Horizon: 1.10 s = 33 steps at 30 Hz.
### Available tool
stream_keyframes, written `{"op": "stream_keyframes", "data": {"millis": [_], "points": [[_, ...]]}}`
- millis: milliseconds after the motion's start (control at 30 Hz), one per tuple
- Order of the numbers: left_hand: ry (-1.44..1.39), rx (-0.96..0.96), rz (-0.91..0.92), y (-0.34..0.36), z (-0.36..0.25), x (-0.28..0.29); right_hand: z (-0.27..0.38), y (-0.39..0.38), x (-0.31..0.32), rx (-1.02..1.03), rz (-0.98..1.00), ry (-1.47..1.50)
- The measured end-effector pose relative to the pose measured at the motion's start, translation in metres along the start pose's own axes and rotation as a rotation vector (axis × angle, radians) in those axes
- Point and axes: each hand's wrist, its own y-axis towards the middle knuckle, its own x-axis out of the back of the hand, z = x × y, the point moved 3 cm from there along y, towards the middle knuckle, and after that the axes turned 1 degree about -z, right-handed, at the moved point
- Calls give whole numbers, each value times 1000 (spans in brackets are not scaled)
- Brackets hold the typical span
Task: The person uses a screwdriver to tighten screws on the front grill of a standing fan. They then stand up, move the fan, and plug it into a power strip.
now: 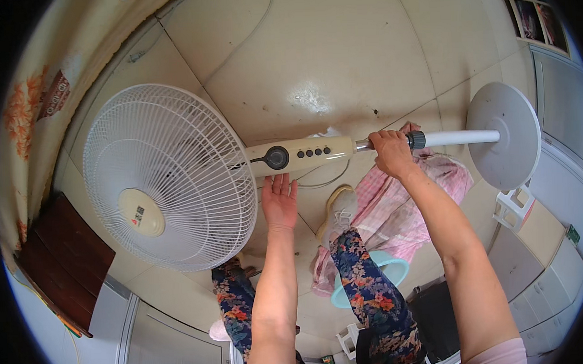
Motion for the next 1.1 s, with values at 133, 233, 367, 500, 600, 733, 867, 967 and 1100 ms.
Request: {"op": "stream_keyframes", "data": {"millis": [133,233,367,500,600,733,867,967,1100], "points": [[-184,11,84,20,-1,-10,-4,14,-16,-14,37,-20],[-198,-76,175,28,-6,-29,-1,20,-13,-68,180,-79],[-142,-118,156,23,-9,-42,-1,14,-11,-28,138,-105],[-185,-118,122,-2,-19,-58,3,5,5,15,53,-54],[-149,-103,167,-16,-21,-56,4,-6,3,0,11,-30],[-150,-80,105,-19,-32,-34,21,-16,2,6,9,51],[-119,-97,30,-44,-38,-30,34,-28,4,26,9,73],[-108,-94,43,-59,-43,-22,39,-36,8,64,16,104],[-115,-111,34,-88,-49,-12,49,-52,25,98,16,106]]}}
